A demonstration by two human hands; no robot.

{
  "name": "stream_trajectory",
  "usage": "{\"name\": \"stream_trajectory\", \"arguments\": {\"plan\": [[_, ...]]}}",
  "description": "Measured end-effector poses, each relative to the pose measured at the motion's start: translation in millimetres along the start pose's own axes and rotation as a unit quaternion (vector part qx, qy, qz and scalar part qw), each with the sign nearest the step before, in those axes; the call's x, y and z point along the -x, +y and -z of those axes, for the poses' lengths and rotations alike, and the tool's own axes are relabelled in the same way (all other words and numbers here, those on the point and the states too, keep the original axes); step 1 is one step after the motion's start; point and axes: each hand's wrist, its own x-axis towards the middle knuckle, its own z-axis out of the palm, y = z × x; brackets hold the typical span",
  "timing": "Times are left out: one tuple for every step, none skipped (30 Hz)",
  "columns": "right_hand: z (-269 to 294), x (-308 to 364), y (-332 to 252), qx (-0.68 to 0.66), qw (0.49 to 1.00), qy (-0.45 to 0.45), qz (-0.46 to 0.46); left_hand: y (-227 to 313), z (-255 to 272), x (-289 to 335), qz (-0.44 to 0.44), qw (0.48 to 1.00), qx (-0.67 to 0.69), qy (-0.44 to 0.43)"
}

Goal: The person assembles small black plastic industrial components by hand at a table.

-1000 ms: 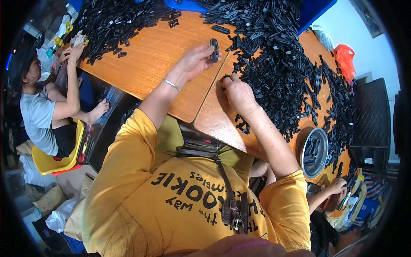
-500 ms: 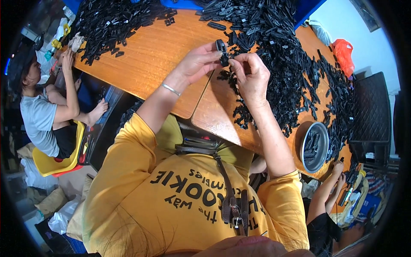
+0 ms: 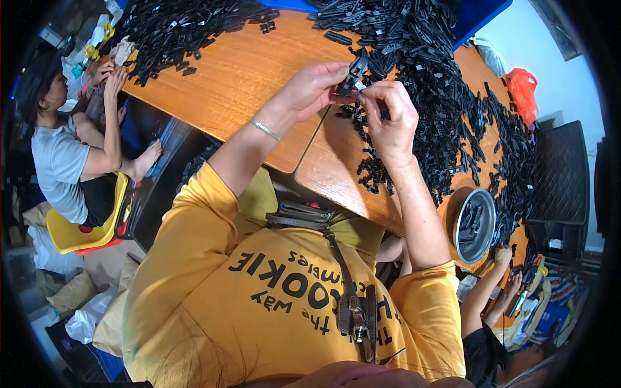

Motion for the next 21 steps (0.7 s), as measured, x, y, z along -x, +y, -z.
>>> {"name": "stream_trajectory", "arguments": {"plan": [[3, -2, -4, 0.007, 1.0, -0.021, 0.008, -1, 5, 0, -0.001, 1.0, -0.013, -0.006], [5, -4, -7, 0.014, 0.999, -0.042, 0.016, -3, 9, 1, -0.002, 1.0, -0.027, -0.012], [8, -6, -6, 0.014, 0.999, -0.043, 0.014, -1, 4, 2, -0.001, 1.0, -0.026, -0.012], [10, -8, -5, 0.019, 0.997, -0.063, 0.031, 2, -2, 4, 0.005, 0.998, -0.058, 0.011], [12, -10, -4, 0.023, 0.995, -0.083, 0.046, 4, -7, 5, 0.012, 0.995, -0.09, 0.035], [14, -13, -5, 0.026, 0.994, -0.091, 0.055, 4, -7, 5, 0.014, 0.995, -0.089, 0.036], [15, -15, -4, 0.025, 0.994, -0.092, 0.053, 5, -4, 4, 0.019, 0.994, -0.104, 0.039], [15, -17, -2, 0.031, 0.991, -0.108, 0.069, 5, -2, 3, 0.025, 0.992, -0.12, 0.043], [16, -18, 0, 0.038, 0.988, -0.124, 0.085, 5, -1, 2, 0.028, 0.992, -0.119, 0.043], [17, -20, 1, 0.04, 0.987, -0.127, 0.086, 4, 0, 1, 0.027, 0.99, -0.127, 0.047], [17, -20, 2, 0.04, 0.987, -0.128, 0.083, 2, 0, 1, 0.026, 0.989, -0.135, 0.05], [17, -21, 3, 0.037, 0.986, -0.136, 0.088, 2, -1, 1, 0.028, 0.989, -0.134, 0.05], [18, -21, 5, 0.035, 0.985, -0.144, 0.093, 2, -1, 1, 0.033, 0.987, -0.146, 0.052], [19, -20, 6, 0.037, 0.983, -0.153, 0.091, 1, -1, 2, 0.037, 0.985, -0.157, 0.053], [19, -19, 7, 0.037, 0.983, -0.153, 0.09, 0, -1, 2, 0.038, 0.986, -0.157, 0.053], [19, -17, 8, 0.046, 0.982, -0.162, 0.086, 0, -1, 3, 0.043, 0.982, -0.176, 0.058], [19, -15, 9, 0.054, 0.98, -0.171, 0.083, -1, -1, 4, 0.048, 0.977, -0.196, 0.063], [19, -13, 9, 0.056, 0.98, -0.172, 0.078, 2, -4, 7, 0.047, 0.978, -0.196, 0.061], [17, -9, 9, 0.059, 0.98, -0.174, 0.073, 5, -9, 12, 0.06, 0.966, -0.244, 0.063], [16, -4, 11, 0.062, 0.981, -0.177, 0.057, 7, -13, 17, 0.072, 0.952, -0.29, 0.065], [11, 0, 11, 0.073, 0.98, -0.187, 0.02, 3, -11, 21, 0.071, 0.952, -0.29, 0.064]]}}
